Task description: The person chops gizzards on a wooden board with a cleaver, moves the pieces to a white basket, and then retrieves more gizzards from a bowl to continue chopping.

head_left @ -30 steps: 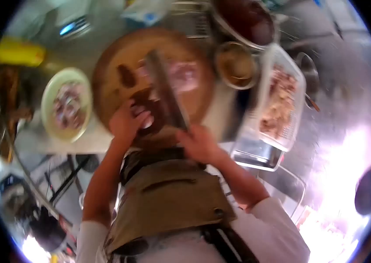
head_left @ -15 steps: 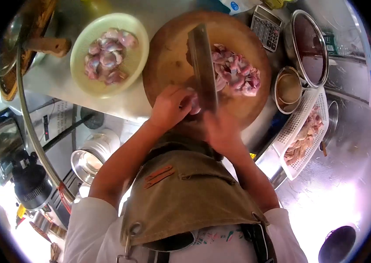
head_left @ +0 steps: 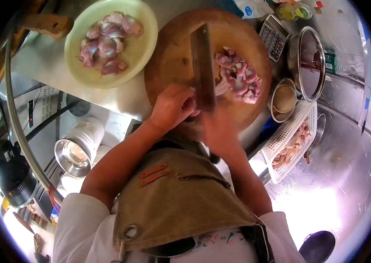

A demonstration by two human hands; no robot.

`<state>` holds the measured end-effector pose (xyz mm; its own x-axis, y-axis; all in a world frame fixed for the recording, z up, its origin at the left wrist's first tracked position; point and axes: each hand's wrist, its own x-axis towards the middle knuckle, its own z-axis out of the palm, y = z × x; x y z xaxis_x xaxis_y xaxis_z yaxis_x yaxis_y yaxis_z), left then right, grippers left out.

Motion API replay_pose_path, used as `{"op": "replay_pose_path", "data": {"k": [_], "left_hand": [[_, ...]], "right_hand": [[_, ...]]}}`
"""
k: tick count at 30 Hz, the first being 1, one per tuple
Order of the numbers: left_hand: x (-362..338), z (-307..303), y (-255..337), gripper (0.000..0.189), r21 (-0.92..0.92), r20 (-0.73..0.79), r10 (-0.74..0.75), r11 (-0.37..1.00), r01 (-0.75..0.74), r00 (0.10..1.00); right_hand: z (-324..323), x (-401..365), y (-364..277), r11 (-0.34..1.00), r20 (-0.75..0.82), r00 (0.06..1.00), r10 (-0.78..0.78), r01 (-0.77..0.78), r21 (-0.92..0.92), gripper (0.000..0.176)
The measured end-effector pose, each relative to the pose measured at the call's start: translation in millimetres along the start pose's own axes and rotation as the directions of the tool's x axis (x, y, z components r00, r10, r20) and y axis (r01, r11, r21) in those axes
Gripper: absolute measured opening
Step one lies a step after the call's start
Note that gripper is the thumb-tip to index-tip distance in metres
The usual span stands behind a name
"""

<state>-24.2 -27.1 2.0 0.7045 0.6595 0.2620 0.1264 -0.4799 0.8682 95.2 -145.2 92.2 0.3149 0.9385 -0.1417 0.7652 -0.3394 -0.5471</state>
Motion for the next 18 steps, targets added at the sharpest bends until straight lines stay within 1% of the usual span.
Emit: {"op": "replay_pose_path", "data": {"k": [1, 2, 3, 4, 5, 6, 7, 9, 11, 12, 13, 14, 15, 16, 17, 18], "left_hand": [[0.6, -0.6, 0.3, 0.025, 0.009, 0.037, -0.028, 1.0, 0.028, 0.999], [0.3, -3.4, 0.6, 0.025, 0.023, 0.076, -0.056, 0.998, 0.054, 0.996], [-2.1, -4.5, 2.0, 0.024, 0.034, 0.123, -0.088, 0.996, 0.085, 0.989], [-5.1, -1.7, 2.1, 0.024, 0.027, 0.091, -0.049, 0.999, 0.047, 0.995], [-4.4, 1.0, -0.5, 0.024, 0.026, 0.053, -0.006, 1.0, 0.005, 0.999], [-4.9, 2.5, -0.6, 0.024, 0.027, 0.013, 0.039, 0.999, -0.039, 0.999], [-7.5, 2.7, 0.4, 0.024, 0.031, 0.057, 0.053, 0.998, -0.054, 0.997], [-11.2, -2.1, -6.1, 0.024, 0.058, 0.136, 0.092, 0.993, -0.1, 0.986], [-21.2, -5.7, -8.9, 0.024, 0.056, 0.184, 0.176, 0.98, -0.189, 0.967], [-19.8, -8.1, -12.3, 0.024, 0.063, 0.202, 0.224, 0.968, -0.241, 0.954], [-19.2, -10.7, -12.1, 0.024, 0.072, 0.16, 0.24, 0.965, -0.254, 0.957], [-22.8, -12.5, -8.7, 0.023, 0.074, 0.123, 0.249, 0.963, -0.259, 0.961], [-26.1, -14.0, -5.1, 0.023, 0.076, 0.087, 0.257, 0.962, -0.264, 0.963], [-25.0, -14.6, -2.5, 0.023, 0.129, 0.024, 0.187, 0.973, -0.189, 0.982], [-21.2, -14.5, -0.6, 0.023, 0.178, -0.044, 0.122, 0.978, -0.112, 0.992], [-20.4, -14.7, 1.0, 0.023, 0.216, -0.112, 0.053, 0.976, -0.028, 0.992]], "right_hand": [[-0.6, 0.5, -1.4, 0.994, 0.028, 0.997, 0.071, -0.072, 0.077, 0.026], [3.1, 1.7, 0.7, 0.987, 0.045, 0.995, 0.093, -0.098, 0.13, 0.027], [7.9, 1.3, 1.5, 0.982, 0.077, 0.989, 0.13, -0.139, 0.131, 0.028], [12.7, 1.0, 2.4, 0.975, 0.109, 0.98, 0.166, -0.18, 0.13, 0.028], [20.0, 10.7, 5.7, 0.973, 0.144, 0.968, 0.204, -0.217, 0.076, 0.028], [23.9, 11.7, 5.8, 0.975, 0.131, 0.969, 0.211, -0.219, 0.046, 0.028], [27.8, 12.3, 5.9, 0.975, 0.117, 0.969, 0.218, -0.222, 0.017, 0.028], [38.3, 13.7, 8.3, 0.989, -0.015, 0.989, 0.148, -0.148, 0.018, 0.028], [42.8, 2.1, 24.2, 0.994, -0.019, 0.994, 0.104, -0.104, -0.015, 0.027], [38.9, 6.4, 32.1, 0.995, -0.058, 0.998, 0.005, -0.01, -0.097, 0.027], [35.0, 10.7, 39.9, 0.98, -0.096, 0.991, -0.095, 0.075, -0.186, 0.028], [27.6, 12.5, 47.1, 0.919, -0.13, 0.958, -0.255, 0.197, -0.342, 0.028], [17.5, 16.4, 39.3, 0.959, -0.115, 0.982, -0.152, 0.118, -0.256, 0.029], [7.5, 20.3, 31.4, 0.984, -0.099, 0.994, -0.047, 0.03, -0.173, 0.03], [-22.5, 32.9, -0.7, 0.946, 0.062, 0.955, 0.29, -0.296, 0.129, 0.031], [-39.0, 35.5, -19.3, 0.712, 0.311, 0.788, 0.53, -0.614, 0.342, 0.033]]}}
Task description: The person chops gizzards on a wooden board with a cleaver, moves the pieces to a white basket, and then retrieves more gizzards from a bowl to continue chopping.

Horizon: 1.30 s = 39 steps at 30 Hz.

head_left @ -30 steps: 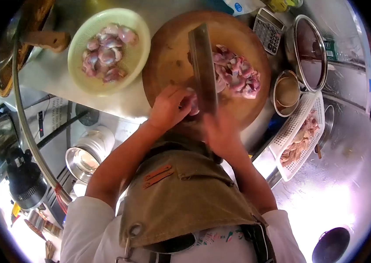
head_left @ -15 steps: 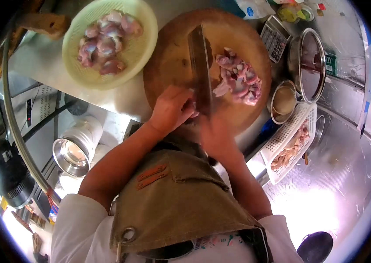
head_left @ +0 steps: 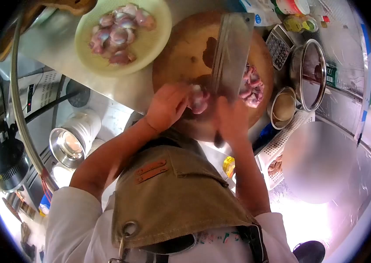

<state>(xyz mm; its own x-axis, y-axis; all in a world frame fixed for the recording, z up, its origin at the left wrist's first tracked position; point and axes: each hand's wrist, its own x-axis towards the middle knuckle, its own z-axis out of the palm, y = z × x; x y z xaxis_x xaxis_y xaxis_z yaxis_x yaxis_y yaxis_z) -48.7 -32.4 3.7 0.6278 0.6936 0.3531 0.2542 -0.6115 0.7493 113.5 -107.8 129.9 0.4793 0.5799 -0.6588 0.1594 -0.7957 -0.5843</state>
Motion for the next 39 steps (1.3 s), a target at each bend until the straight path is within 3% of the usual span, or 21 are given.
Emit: {"op": "replay_pose_path", "data": {"k": [2, 5, 12, 16, 17, 18, 19, 22, 23, 24, 25, 26, 32, 35, 36, 39], "left_hand": [[-3.5, -1.4, -1.7, 0.021, -0.083, 0.0, -0.012, 0.996, 0.012, 1.0], [3.6, -1.3, -0.8, 0.019, -0.161, -0.04, 0.047, 0.986, -0.053, 0.998], [11.6, 11.8, -3.2, 0.018, -0.198, 0.054, 0.081, 0.978, -0.069, 0.995], [8.9, 14.5, -2.4, 0.019, -0.184, 0.091, -0.008, 0.983, 0.024, 0.996], [6.6, 17.7, 0.4, 0.019, -0.159, 0.135, -0.025, 0.986, 0.047, 0.991], [0.4, 15.3, 0.6, 0.021, -0.101, 0.18, -0.063, 0.991, 0.082, 0.982], [-0.4, 29.5, 3.9, 0.018, -0.107, 0.176, -0.06, 0.991, 0.08, 0.983], [-2.7, 75.9, -10.2, 0.013, -0.048, 0.051, 0.038, 0.998, -0.035, 0.998], [-9.8, 83.9, -23.6, 0.013, -0.025, 0.035, 0.071, 0.997, -0.07, 0.997], [-14.7, 103.6, -32.4, 0.014, 0.062, -0.068, 0.139, 0.989, -0.135, 0.988], [-4.0, 74.6, -22.2, 0.019, -0.093, 0.182, -0.016, 0.995, 0.033, 0.983], [-0.1, 65.2, -18.8, 0.019, -0.113, 0.257, -0.021, 0.992, 0.051, 0.966], [0.9, 45.8, -6.0, 0.02, -0.078, 0.235, 0.159, 0.986, -0.145, 0.959], [-4.2, 43.0, 0.3, 0.021, -0.063, 0.236, 0.189, 0.982, -0.179, 0.953], [-6.4, 37.5, 9.1, 0.021, 0.004, 0.258, 0.095, 0.995, -0.1, 0.961], [-4.5, 31.5, 19.5, 0.02, 0.077, 0.271, 0.149, 0.981, -0.176, 0.951]], "right_hand": [[5.6, -7.4, 28.8, 0.85, -0.035, 0.919, -0.392, 0.347, -0.397, 0.032], [23.9, -9.3, 45.4, 0.629, -0.007, 0.719, -0.695, 0.604, -0.489, 0.031], [36.2, -17.5, 46.0, 0.738, 0.05, 0.859, -0.51, 0.466, -0.488, 0.031], [38.8, -13.9, 41.0, 0.856, 0.011, 0.95, -0.313, 0.287, -0.43, 0.027], [35.6, -7.6, 42.7, 0.594, 0.2, 0.914, -0.353, 0.384, -0.707, 0.026], [33.6, 4.5, 47.6, 0.239, 0.41, 0.848, -0.335, 0.497, -0.834, 0.025], [35.5, 14.7, 46.3, 0.077, 0.516, 0.76, -0.396, 0.587, -0.806, 0.025], [54.5, 38.7, 25.6, 0.576, 0.305, 0.778, -0.549, 0.617, -0.537, 0.025], [62.6, 44.5, 18.2, 0.65, 0.267, 0.799, -0.539, 0.596, -0.471, 0.025], [70.3, 50.9, 8.3, 0.65, 0.269, 0.796, -0.543, 0.601, -0.465, 0.025], [75.0, 53.5, 2.3, 0.639, 0.273, 0.79, -0.549, 0.608, -0.472, 0.025], [83.0, 55.3, 0.7, 0.631, 0.272, 0.786, -0.556, 0.612, -0.478, 0.025], [98.5, 67.2, -11.1, 0.544, 0.31, 0.718, -0.623, 0.682, -0.488, 0.026], [95.8, 74.0, -9.0, 0.507, 0.324, 0.686, -0.651, 0.711, -0.487, 0.027], [94.1, 74.6, -8.0, 0.504, 0.322, 0.682, -0.656, 0.714, -0.486, 0.027], [89.4, 75.6, -4.5, 0.49, 0.318, 0.668, -0.672, 0.724, -0.485, 0.027]]}}
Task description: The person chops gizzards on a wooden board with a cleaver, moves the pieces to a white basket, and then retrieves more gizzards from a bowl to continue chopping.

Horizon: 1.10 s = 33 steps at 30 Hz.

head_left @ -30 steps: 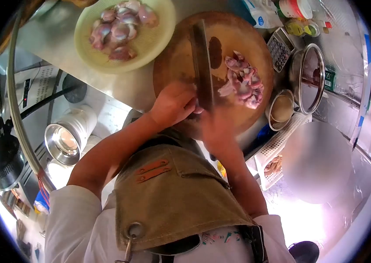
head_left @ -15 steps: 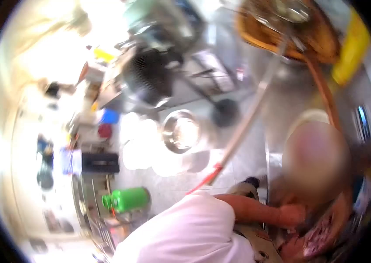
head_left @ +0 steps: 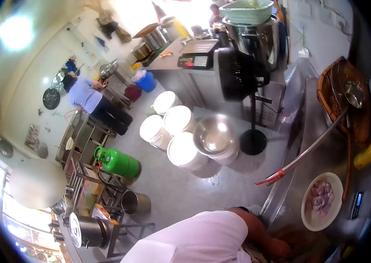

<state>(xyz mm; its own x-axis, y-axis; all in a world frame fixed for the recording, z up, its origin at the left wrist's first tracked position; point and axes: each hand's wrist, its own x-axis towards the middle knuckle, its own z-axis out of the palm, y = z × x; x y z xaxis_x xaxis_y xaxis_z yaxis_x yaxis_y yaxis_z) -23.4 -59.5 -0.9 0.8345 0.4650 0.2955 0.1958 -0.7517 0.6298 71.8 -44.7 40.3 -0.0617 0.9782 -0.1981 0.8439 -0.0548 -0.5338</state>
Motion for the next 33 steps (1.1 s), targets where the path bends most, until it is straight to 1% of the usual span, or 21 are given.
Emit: {"op": "replay_pose_path", "data": {"k": [5, 11, 13, 14, 15, 16, 17, 18, 19, 20, 21, 22, 24, 26, 27, 28, 29, 30, 31, 32, 33], "left_hand": [[1.7, 2.1, 2.7, 0.019, 0.031, -0.043, -0.006, 0.999, 0.008, 0.999], [0.0, -4.9, 1.7, 0.019, 0.04, -0.091, -0.024, 0.999, 0.028, 0.996], [2.5, -7.4, 6.1, 0.019, 0.043, -0.111, -0.067, 0.996, 0.072, 0.992], [15.0, -1.0, 14.7, 0.02, 0.037, -0.121, -0.056, 0.997, 0.061, 0.991], [12.3, 1.3, 20.5, 0.02, 0.081, -0.085, -0.087, 0.992, 0.094, 0.993], [9.3, 4.7, 18.7, 0.021, 0.161, 0.003, -0.074, 0.984, 0.072, 0.997], [18.0, 42.5, -9.3, 0.018, 0.353, 0.138, 0.089, 0.926, -0.133, 0.986], [17.6, 12.7, 11.0, 0.016, 0.312, 0.266, -0.127, 0.949, 0.04, 0.956], [16.3, 37.4, -9.7, 0.02, 0.362, 0.217, 0.205, 0.891, -0.274, 0.954], [26.0, -19.7, 25.6, 0.013, 0.532, 0.38, -0.113, 0.839, -0.117, 0.918], [28.0, -29.7, 33.9, 0.011, 0.574, 0.296, -0.158, 0.818, -0.043, 0.942], [29.6, -22.2, 25.1, 0.015, 0.495, 0.332, -0.301, 0.862, 0.107, 0.894], [34.5, -44.6, 29.4, 0.015, 0.537, 0.559, -0.315, 0.842, -0.046, 0.767], [34.1, -46.7, 26.8, 0.015, 0.327, 0.523, -0.256, 0.941, 0.086, 0.813], [35.8, -45.7, 27.6, 0.016, 0.214, 0.501, -0.25, 0.963, 0.161, 0.828], [41.6, -46.9, 36.3, 0.018, 0.029, 0.511, -0.311, 0.938, 0.346, 0.801], [49.4, -47.5, 49.1, 0.021, -0.148, 0.532, -0.38, 0.838, 0.525, 0.757], [51.8, -45.2, 58.2, 0.024, -0.309, 0.564, -0.441, 0.672, 0.674, 0.698], [45.0, -24.2, 47.7, 0.029, -0.409, 0.428, -0.451, 0.676, 0.613, 0.783], [35.1, -4.8, 37.2, 0.03, -0.319, 0.31, -0.509, 0.74, 0.592, 0.803], [35.7, -0.8, 43.3, 0.031, -0.22, 0.177, -0.551, 0.786, 0.578, 0.816]], "right_hand": [[-8.2, -6.5, 14.8, 1.0, -0.018, 1.0, -0.011, 0.011, 0.001, 0.028], [-27.0, -22.4, 48.0, 0.999, -0.064, 0.998, 0.018, -0.016, 0.031, 0.03], [-44.2, -46.1, 84.0, 0.998, -0.097, 0.994, 0.056, -0.052, 0.037, 0.03], [-57.1, -73.2, 108.1, 0.993, -0.116, 0.986, 0.116, -0.113, 0.036, 0.03], [-66.4, -102.3, 136.2, 0.982, -0.134, 0.973, 0.188, -0.183, 0.051, 0.031], [-70.3, -129.8, 149.0, 0.96, -0.158, 0.949, 0.274, -0.261, 0.099, 0.031], [-78.5, -158.9, 152.9, 0.936, -0.191, 0.922, 0.337, -0.306, 0.176, 0.031], [-85.9, -160.3, 77.6, 0.783, -0.298, 0.806, 0.512, -0.295, 0.547, 0.03], [-92.2, -168.5, 47.7, 0.804, -0.325, 0.809, 0.49, -0.276, 0.526, 0.031], [-96.2, -177.0, 32.9, 0.783, -0.307, 0.811, 0.498, -0.268, 0.561, 0.032], [-101.5, -186.6, 18.4, 0.759, -0.288, 0.814, 0.505, -0.261, 0.596, 0.034], [-95.8, -200.7, 21.2, 0.687, -0.228, 0.793, 0.565, -0.298, 0.663, 0.032], [-83.4, -222.4, 23.1, 0.551, -0.16, 0.768, 0.62, -0.281, 0.785, 0.029], [-81.4, -236.4, 15.1, 0.43, -0.124, 0.767, 0.629, -0.211, 0.878, 0.027], [-77.6, -243.8, 15.5, 0.422, -0.12, 0.749, 0.651, -0.227, 0.878, 0.022], [-76.9, -248.3, 12.4, 0.386, -0.115, 0.722, 0.682, -0.223, 0.895, 0.022], [-81.7, -252.2, 11.3, 0.355, -0.105, 0.7, 0.706, -0.222, 0.908, 0.022], [-81.3, -256.4, 9.7, 0.329, -0.097, 0.679, 0.728, -0.222, 0.918, 0.021], [-76.1, -258.4, 10.6, 0.333, -0.098, 0.659, 0.745, -0.241, 0.912, 0.022], [-75.9, -258.2, 10.1, 0.333, -0.082, 0.657, 0.75, -0.267, 0.904, 0.022], [-77.1, -255.3, 9.0, 0.336, -0.062, 0.66, 0.749, -0.298, 0.893, 0.022]]}}
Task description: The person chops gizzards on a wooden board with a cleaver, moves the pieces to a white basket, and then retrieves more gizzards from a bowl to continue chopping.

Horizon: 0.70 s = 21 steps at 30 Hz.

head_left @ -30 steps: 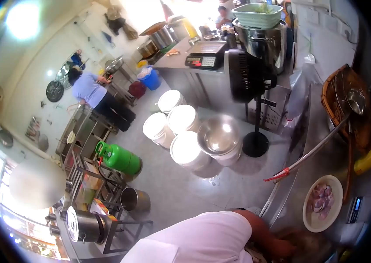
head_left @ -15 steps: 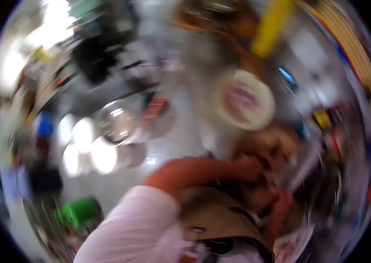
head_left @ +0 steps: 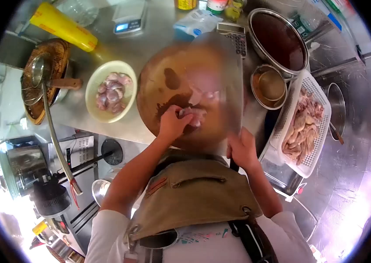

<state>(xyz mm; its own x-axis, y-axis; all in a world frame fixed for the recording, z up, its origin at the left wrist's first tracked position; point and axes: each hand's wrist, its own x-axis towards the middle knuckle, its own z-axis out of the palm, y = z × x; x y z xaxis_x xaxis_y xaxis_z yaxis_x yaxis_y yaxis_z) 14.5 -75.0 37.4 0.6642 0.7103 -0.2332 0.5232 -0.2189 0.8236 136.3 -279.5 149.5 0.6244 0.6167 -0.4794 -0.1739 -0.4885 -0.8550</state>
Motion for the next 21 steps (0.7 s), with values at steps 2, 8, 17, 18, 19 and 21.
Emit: {"op": "replay_pose_path", "data": {"k": [2, 8, 17, 18, 19, 21], "left_hand": [[-7.7, 2.3, 6.5, 0.032, 0.126, -0.122, -0.038, 0.991, 0.053, 0.992], [-24.3, -2.5, -11.4, 0.026, 0.138, -0.256, 0.208, 0.974, -0.177, 0.944], [-7.1, 16.5, -32.6, 0.025, 0.118, -0.413, 0.397, 0.916, -0.383, 0.82], [-5.8, 17.9, -34.7, 0.024, 0.114, -0.431, 0.41, 0.908, -0.402, 0.803], [-3.4, 19.1, -36.3, 0.023, 0.113, -0.448, 0.426, 0.899, -0.424, 0.786], [-4.1, 19.0, -36.0, 0.022, 0.091, -0.458, 0.429, 0.894, -0.439, 0.778]], "right_hand": [[3.7, 6.0, 5.5, 0.996, 0.025, 0.999, 0.033, -0.03, -0.087, 0.023], [39.9, 38.7, -2.7, 0.871, 0.166, 0.962, -0.219, 0.269, -0.411, 0.026], [75.8, 89.5, -26.4, 0.69, 0.358, 0.908, -0.22, 0.404, -0.601, 0.023], [77.5, 90.5, -25.8, 0.694, 0.362, 0.909, -0.208, 0.398, -0.6, 0.023], [77.8, 91.2, -24.9, 0.685, 0.372, 0.906, -0.202, 0.402, -0.607, 0.023], [75.9, 92.7, -24.8, 0.668, 0.39, 0.899, -0.198, 0.415, -0.618, 0.023]]}}
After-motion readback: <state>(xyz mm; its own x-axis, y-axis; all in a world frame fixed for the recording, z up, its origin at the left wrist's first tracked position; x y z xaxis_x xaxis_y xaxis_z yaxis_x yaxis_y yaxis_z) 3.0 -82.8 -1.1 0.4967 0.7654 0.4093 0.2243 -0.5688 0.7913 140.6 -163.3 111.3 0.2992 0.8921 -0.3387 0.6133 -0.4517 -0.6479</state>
